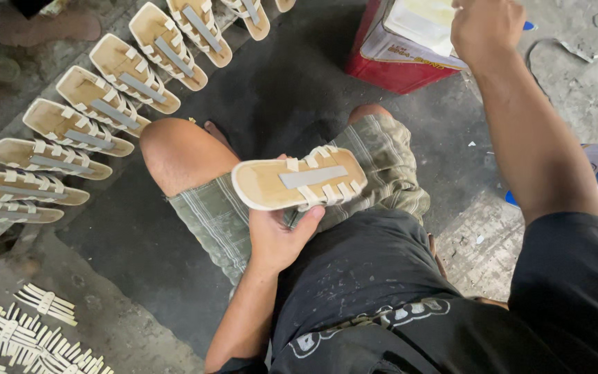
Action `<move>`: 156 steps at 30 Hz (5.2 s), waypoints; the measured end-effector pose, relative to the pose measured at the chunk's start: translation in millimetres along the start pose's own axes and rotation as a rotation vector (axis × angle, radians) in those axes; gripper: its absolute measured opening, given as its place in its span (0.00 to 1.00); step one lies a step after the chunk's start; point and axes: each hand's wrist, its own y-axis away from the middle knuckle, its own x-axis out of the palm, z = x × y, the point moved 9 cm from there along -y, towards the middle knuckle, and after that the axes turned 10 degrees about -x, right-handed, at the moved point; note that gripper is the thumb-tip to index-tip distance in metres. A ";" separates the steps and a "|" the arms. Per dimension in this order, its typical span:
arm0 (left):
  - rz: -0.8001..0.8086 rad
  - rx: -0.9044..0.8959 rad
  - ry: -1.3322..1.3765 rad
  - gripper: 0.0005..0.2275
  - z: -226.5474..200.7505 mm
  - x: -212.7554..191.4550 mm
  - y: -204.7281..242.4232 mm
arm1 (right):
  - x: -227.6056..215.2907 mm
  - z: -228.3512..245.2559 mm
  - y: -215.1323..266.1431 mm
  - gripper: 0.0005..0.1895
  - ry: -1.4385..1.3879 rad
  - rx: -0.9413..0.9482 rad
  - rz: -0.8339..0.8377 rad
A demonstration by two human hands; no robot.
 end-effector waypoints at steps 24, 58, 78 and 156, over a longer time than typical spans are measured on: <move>-0.223 0.853 -0.686 0.26 -38.6 7.6 22.4 | -98.8 242.8 142.4 0.10 -1.645 0.100 0.311; -0.146 0.488 -0.496 0.31 -46.1 6.3 5.7 | -135.3 258.2 125.2 0.07 -1.330 -0.235 0.009; 0.121 0.325 -0.334 0.30 -66.6 17.1 15.2 | -152.8 233.5 91.5 0.07 -1.237 -0.188 -0.175; 0.147 -0.250 0.516 0.32 9.1 -2.7 -6.5 | -108.2 107.0 60.4 0.05 -0.817 -0.101 -0.066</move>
